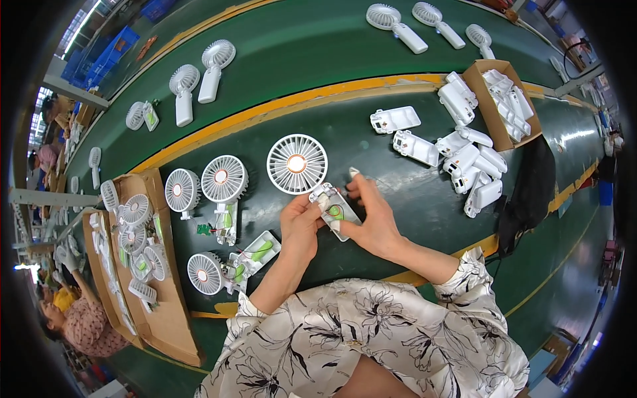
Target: The person assembles portable fans by fitting circuit boards and batteries into the handle casings, pressing the plastic covers on to close them, and placing the completed fans onto the conveyor belt.
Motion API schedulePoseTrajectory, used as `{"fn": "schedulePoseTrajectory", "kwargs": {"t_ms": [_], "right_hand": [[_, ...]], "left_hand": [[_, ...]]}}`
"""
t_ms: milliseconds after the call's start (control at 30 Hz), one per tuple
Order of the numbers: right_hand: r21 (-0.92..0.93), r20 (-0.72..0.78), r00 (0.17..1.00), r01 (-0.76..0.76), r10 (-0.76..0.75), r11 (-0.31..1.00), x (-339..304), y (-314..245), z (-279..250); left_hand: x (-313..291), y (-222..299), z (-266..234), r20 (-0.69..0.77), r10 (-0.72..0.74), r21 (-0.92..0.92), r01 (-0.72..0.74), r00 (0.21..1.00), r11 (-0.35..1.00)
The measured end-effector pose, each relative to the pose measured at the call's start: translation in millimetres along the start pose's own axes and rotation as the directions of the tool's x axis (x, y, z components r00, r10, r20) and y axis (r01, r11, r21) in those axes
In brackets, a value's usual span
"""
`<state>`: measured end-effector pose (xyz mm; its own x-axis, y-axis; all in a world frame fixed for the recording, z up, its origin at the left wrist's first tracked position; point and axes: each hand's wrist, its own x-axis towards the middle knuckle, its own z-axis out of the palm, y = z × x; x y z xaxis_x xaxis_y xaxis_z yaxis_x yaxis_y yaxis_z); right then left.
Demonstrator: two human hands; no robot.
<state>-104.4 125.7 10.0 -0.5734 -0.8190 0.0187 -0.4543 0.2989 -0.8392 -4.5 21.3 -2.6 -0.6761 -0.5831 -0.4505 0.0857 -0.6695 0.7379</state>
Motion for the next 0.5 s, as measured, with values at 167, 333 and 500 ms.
{"fn": "schedulePoseTrajectory", "kwargs": {"t_ms": [167, 333, 500], "right_hand": [[0.333, -0.086, 0.985, 0.169, -0.149, 0.928, -5, 13, 6], [0.309, -0.119, 0.966, 0.257, -0.231, 0.916, -8, 22, 8], [0.211, -0.104, 0.946, 0.324, -0.308, 0.922, -8, 18, 6]], "left_hand": [[-2, -3, -5, -0.023, -0.022, 0.063, 0.023, 1.0, 0.998], [-4, -1, -2, -0.027, -0.023, 0.113, 0.026, 0.999, 0.993], [-3, 0, -4, -0.039, -0.045, 0.149, 0.05, 0.998, 0.988]]}}
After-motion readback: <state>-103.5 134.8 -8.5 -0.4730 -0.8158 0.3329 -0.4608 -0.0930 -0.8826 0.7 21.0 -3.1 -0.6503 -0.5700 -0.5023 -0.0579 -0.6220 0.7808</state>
